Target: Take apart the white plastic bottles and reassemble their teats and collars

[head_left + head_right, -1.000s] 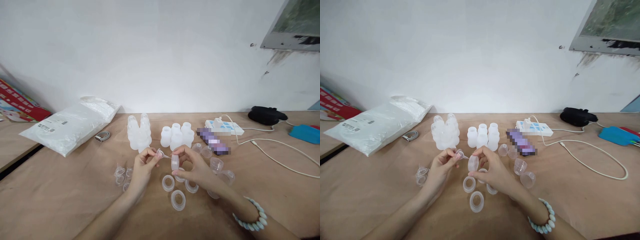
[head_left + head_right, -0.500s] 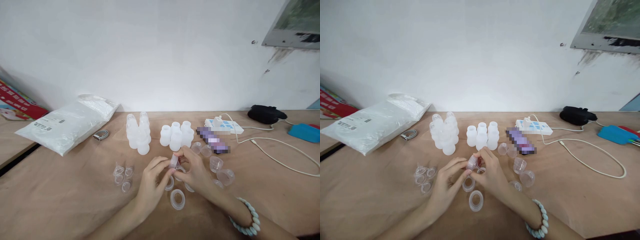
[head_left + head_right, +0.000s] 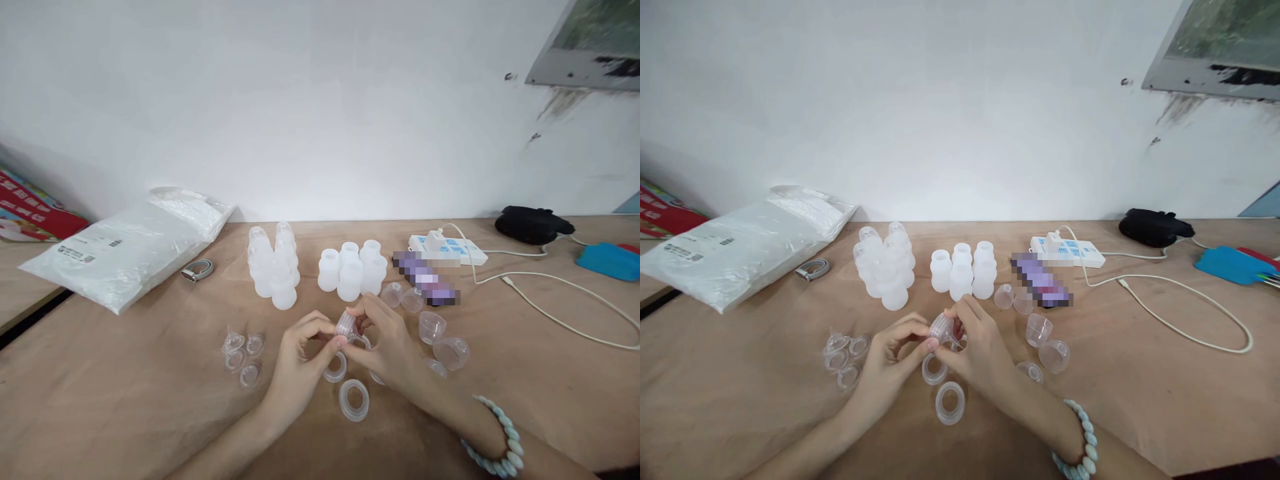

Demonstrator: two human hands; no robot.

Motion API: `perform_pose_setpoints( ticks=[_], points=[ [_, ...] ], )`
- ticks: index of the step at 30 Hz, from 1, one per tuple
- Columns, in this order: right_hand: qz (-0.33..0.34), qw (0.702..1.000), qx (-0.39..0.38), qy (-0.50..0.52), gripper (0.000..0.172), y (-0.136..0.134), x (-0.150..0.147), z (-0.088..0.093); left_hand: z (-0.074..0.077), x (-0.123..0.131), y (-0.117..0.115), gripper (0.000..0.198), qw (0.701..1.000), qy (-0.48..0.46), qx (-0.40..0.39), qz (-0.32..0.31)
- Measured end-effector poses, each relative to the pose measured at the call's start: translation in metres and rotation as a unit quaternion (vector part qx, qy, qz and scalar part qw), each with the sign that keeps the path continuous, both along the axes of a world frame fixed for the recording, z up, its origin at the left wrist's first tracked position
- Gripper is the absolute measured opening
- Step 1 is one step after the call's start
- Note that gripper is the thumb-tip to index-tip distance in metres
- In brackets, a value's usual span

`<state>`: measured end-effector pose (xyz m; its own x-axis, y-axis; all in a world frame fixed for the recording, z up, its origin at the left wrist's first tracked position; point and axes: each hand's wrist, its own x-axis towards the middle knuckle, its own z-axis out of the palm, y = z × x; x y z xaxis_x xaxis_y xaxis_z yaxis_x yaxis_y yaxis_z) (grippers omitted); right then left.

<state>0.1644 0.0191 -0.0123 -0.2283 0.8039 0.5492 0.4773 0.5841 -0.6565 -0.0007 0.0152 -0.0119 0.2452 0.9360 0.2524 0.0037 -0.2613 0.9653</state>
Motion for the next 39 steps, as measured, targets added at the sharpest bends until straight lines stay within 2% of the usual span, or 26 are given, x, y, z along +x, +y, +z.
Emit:
perform_pose_setpoints(
  ticks=[3, 10, 12, 15, 18, 23, 25, 27, 29, 31, 35, 39],
  points=[
    [-0.017, 1.0, 0.004, -0.024, 0.018, -0.002, -0.001, 0.0, 0.002, 0.001, -0.001, 0.013, 1.0, 0.0, -0.017, -0.012],
    [-0.051, 0.992, 0.048, -0.103, 0.017, -0.004, -0.002, 0.001, -0.004, 0.002, 0.003, 0.013, 0.997, -0.04, -0.062, 0.021],
    [-0.047, 0.992, 0.049, -0.111, 0.022, -0.004, 0.0, 0.003, -0.006, 0.0, 0.005, 0.014, 0.996, -0.056, -0.062, 0.033],
    [-0.049, 0.987, 0.058, -0.141, 0.018, -0.003, 0.004, 0.007, -0.004, -0.003, 0.006, 0.015, 0.997, -0.047, -0.032, 0.059],
    [-0.006, 0.989, 0.003, -0.147, 0.026, -0.002, 0.005, 0.01, -0.001, -0.006, 0.006, 0.015, 0.998, -0.026, 0.003, 0.053],
    [0.105, 0.984, -0.138, -0.033, 0.031, -0.002, 0.004, 0.019, 0.001, -0.006, 0.004, 0.015, 0.999, -0.032, 0.025, 0.015],
    [0.126, 0.975, -0.181, 0.003, 0.033, -0.002, 0.004, 0.023, 0.002, -0.005, 0.003, 0.032, 0.998, -0.059, 0.021, 0.027],
    [0.139, 0.966, -0.218, 0.027, 0.033, -0.002, 0.004, 0.024, 0.003, -0.005, 0.002, 0.05, 0.998, -0.067, 0.003, 0.014],
    [0.147, 0.957, -0.248, 0.043, 0.031, -0.001, 0.003, 0.023, 0.005, -0.004, 0.001, 0.045, 0.999, -0.048, -0.004, -0.023],
    [0.158, 0.949, -0.267, 0.059, 0.029, -0.001, 0.002, 0.021, 0.007, -0.004, -0.001, 0.034, 0.999, -0.022, 0.01, -0.043],
    [0.193, 0.937, -0.279, 0.081, 0.036, -0.002, 0.0, 0.021, 0.011, -0.005, -0.005, 0.035, 0.999, 0.019, 0.032, -0.033],
    [0.209, 0.93, -0.284, 0.103, 0.04, -0.003, 0.003, 0.023, 0.013, -0.007, -0.004, 0.034, 0.998, -0.027, 0.007, -0.048]
  ],
)
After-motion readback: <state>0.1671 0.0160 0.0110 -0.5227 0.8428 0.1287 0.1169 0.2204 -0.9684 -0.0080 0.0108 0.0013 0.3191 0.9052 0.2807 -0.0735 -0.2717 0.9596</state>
